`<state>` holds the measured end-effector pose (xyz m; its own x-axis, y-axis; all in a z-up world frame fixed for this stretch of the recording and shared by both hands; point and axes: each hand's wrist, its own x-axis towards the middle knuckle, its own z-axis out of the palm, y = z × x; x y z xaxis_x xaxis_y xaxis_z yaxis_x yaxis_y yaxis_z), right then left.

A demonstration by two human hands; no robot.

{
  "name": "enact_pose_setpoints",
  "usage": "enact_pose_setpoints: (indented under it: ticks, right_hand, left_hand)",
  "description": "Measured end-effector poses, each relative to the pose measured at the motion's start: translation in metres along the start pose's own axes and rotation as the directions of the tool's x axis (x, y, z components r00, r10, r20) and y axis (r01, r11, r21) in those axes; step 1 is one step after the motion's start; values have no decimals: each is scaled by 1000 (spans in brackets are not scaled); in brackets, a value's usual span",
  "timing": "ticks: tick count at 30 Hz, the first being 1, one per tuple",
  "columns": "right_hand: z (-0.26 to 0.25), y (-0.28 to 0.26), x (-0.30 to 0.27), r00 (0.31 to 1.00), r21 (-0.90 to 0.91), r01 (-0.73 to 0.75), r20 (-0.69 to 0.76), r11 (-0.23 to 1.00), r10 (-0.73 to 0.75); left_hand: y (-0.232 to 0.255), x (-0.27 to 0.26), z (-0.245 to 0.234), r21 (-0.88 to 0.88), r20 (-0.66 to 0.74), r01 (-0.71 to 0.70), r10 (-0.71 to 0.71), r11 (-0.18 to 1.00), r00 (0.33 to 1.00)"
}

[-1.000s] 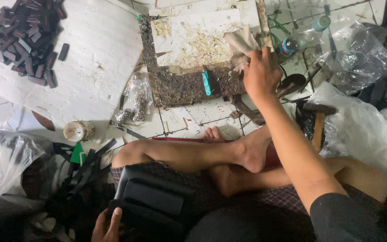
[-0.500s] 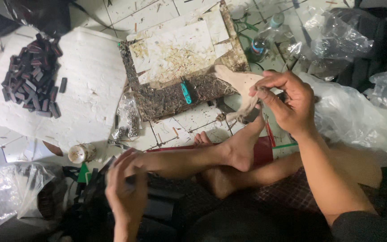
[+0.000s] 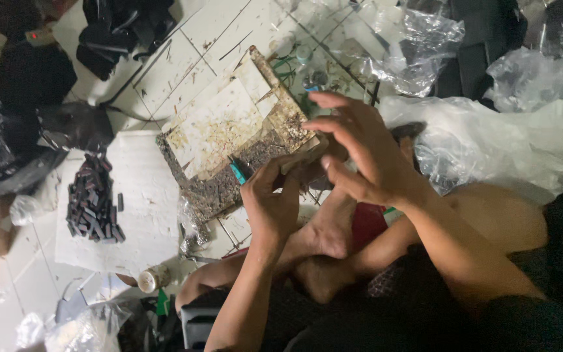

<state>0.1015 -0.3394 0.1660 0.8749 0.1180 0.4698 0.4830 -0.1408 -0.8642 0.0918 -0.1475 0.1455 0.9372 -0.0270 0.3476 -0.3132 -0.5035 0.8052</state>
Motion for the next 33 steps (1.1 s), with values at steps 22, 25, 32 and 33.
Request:
enact_pose_setpoints:
  ticks: [22,25,32,33]
  right_hand:
    - [-33,49,-2,995,-304,-59,54,951,79]
    - [-37,49,-4,997,-128,-78,-27,989,75]
    - [-24,72,1,890,143,-132,-418,981,180]
    - [-25,83,-2,890,143,-134,-419,981,182]
  left_hand:
    - [6,51,64,-438,139,194,-146,878,979]
    - [-1,45,74,-472,127,118,-66,873,990]
    - [-3,58,102,-336,116,-139,188,931,975]
    - [-16,64,105,-337,118,-137,186,932,975]
